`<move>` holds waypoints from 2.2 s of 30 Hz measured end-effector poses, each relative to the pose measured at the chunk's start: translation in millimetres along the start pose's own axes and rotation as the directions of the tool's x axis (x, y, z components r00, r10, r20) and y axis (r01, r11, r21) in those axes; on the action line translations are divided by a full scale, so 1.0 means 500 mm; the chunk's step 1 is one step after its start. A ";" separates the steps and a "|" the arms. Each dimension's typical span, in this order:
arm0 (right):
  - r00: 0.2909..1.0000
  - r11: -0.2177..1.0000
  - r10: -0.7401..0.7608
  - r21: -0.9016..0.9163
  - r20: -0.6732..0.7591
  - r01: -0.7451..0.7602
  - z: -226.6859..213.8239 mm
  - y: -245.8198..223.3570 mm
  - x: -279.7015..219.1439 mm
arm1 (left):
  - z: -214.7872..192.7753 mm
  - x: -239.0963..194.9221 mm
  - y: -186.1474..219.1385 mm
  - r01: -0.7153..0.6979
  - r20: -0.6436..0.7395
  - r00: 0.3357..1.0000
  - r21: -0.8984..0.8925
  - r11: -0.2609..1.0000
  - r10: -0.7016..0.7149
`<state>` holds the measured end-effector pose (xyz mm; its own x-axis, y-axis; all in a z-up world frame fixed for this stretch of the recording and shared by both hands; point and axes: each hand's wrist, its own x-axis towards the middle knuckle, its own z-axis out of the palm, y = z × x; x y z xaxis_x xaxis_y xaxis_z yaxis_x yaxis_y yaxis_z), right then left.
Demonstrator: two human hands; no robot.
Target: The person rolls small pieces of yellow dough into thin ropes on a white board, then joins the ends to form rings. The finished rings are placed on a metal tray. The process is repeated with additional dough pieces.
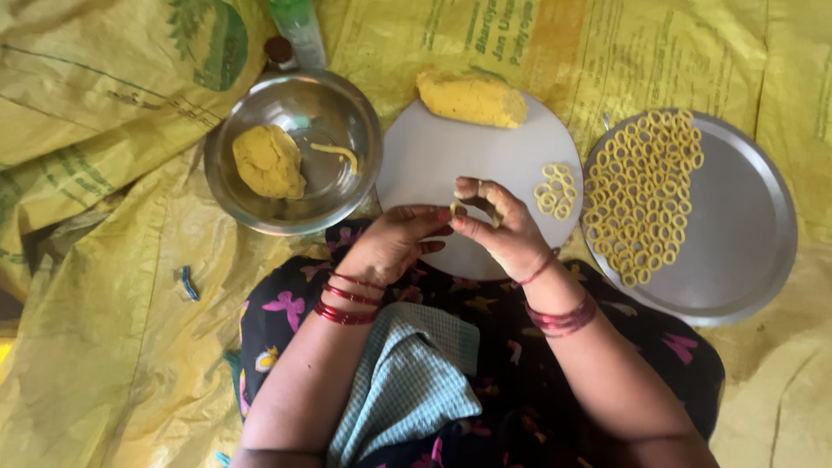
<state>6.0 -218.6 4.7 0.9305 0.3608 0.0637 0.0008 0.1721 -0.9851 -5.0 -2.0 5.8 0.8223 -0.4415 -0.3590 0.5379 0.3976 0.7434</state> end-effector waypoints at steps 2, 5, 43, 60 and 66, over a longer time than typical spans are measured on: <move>0.998 0.996 0.052 0.076 0.033 -0.055 -0.002 -0.010 0.006 | 0.001 0.006 0.008 0.019 0.057 0.998 -0.038 0.999 -0.016; 0.995 0.989 0.062 0.126 0.079 -0.071 0.001 -0.027 0.007 | 0.015 -0.002 0.015 0.038 0.087 0.996 -0.131 0.991 -0.026; 0.960 0.952 0.116 0.247 0.254 -0.180 -0.006 -0.065 -0.007 | 0.006 -0.014 0.023 0.022 0.180 0.984 -0.121 0.992 0.000; 0.910 0.997 0.008 0.071 0.414 -0.041 -0.025 -0.102 -0.018 | -0.007 -0.028 0.019 -0.064 0.286 0.958 0.174 0.983 0.012; 0.930 0.999 -0.027 -0.011 0.368 0.033 -0.024 -0.102 -0.021 | 0.005 -0.040 0.036 -0.061 0.319 0.948 0.179 0.982 0.000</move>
<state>0.7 -242.3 52.4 0.7301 0.6679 0.1444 0.0356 0.1738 -0.9841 -12.1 12.2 27.9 0.7206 -0.6746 -0.1601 0.4452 0.2732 0.8527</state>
